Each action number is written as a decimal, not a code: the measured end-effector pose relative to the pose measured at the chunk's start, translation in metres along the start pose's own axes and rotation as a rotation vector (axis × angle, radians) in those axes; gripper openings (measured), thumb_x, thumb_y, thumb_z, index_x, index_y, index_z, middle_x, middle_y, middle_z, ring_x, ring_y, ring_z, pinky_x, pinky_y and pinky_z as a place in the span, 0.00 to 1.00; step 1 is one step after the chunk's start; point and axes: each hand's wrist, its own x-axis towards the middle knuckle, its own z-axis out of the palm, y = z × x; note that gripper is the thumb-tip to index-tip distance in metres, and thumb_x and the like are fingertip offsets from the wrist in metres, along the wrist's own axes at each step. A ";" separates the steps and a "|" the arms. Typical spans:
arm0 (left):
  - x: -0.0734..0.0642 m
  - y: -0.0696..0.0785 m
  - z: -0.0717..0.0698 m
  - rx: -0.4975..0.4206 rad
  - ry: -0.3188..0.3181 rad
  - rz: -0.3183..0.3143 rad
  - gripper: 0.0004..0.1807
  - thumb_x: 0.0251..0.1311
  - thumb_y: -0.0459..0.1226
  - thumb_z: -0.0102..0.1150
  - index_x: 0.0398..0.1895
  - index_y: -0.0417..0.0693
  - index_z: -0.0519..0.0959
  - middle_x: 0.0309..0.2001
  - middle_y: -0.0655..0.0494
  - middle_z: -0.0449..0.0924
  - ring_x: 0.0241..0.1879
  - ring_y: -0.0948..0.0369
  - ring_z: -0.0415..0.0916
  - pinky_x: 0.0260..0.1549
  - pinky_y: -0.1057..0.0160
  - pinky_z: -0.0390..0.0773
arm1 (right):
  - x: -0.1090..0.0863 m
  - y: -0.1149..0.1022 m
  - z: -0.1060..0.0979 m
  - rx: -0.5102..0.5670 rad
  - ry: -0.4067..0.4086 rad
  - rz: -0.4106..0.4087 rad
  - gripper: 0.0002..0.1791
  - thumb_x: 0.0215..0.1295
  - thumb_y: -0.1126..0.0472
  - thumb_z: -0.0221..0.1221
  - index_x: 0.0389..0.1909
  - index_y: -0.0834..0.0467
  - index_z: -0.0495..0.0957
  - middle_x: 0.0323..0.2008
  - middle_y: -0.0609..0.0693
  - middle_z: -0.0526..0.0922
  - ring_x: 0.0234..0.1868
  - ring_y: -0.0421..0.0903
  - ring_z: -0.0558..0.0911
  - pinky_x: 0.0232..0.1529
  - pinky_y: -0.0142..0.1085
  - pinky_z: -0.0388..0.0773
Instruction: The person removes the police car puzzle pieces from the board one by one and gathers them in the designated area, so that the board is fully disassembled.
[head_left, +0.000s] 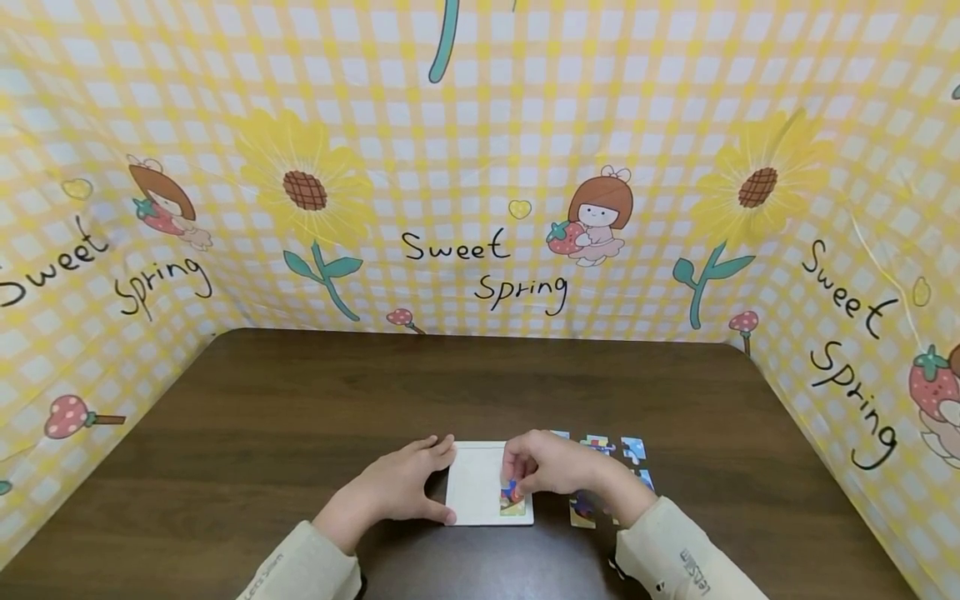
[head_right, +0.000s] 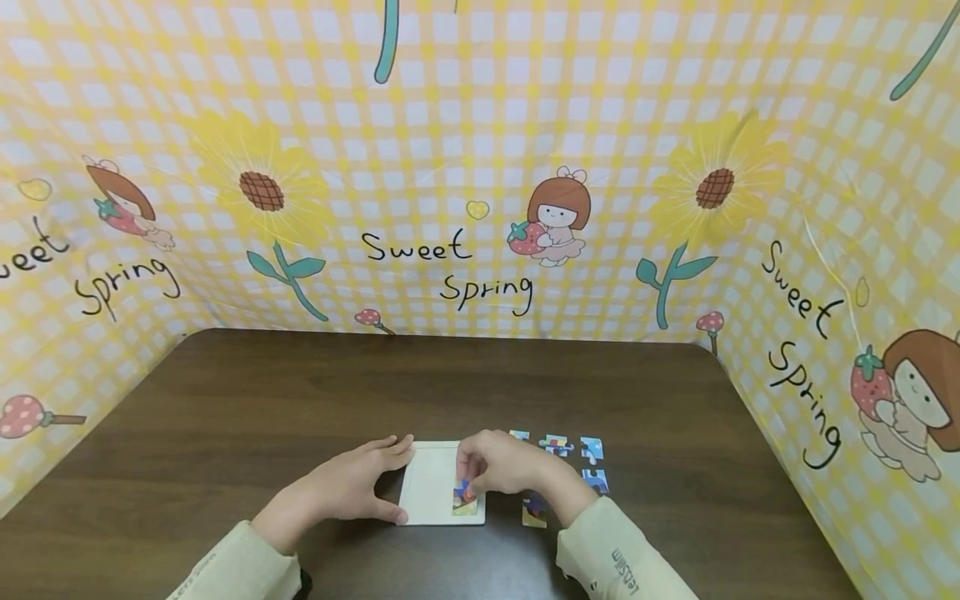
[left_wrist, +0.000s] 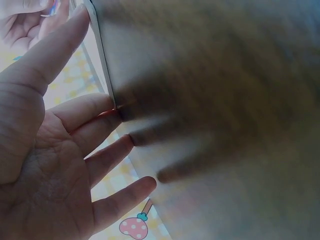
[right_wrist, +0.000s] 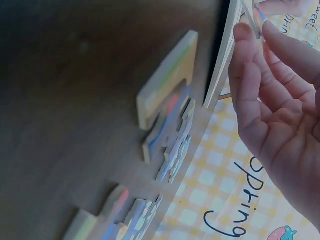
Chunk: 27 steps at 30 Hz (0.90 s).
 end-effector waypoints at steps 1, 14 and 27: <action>0.000 0.000 0.000 -0.003 0.001 0.002 0.50 0.49 0.55 0.74 0.73 0.44 0.66 0.76 0.50 0.60 0.76 0.46 0.56 0.67 0.41 0.65 | 0.000 -0.001 0.000 0.004 0.000 0.000 0.06 0.60 0.72 0.65 0.31 0.61 0.78 0.24 0.47 0.81 0.26 0.34 0.74 0.30 0.26 0.73; -0.002 0.000 0.002 0.023 0.021 0.013 0.50 0.47 0.55 0.75 0.72 0.44 0.68 0.75 0.49 0.62 0.75 0.46 0.57 0.66 0.42 0.67 | -0.001 -0.007 -0.002 -0.012 0.006 -0.022 0.07 0.60 0.72 0.65 0.30 0.61 0.77 0.22 0.45 0.79 0.25 0.32 0.72 0.30 0.25 0.71; -0.002 -0.003 0.002 0.011 0.003 0.010 0.50 0.48 0.57 0.74 0.73 0.46 0.66 0.77 0.52 0.60 0.76 0.47 0.56 0.65 0.40 0.67 | -0.020 0.001 -0.017 -0.002 0.042 -0.065 0.05 0.62 0.70 0.65 0.31 0.61 0.78 0.24 0.46 0.80 0.26 0.32 0.73 0.29 0.26 0.72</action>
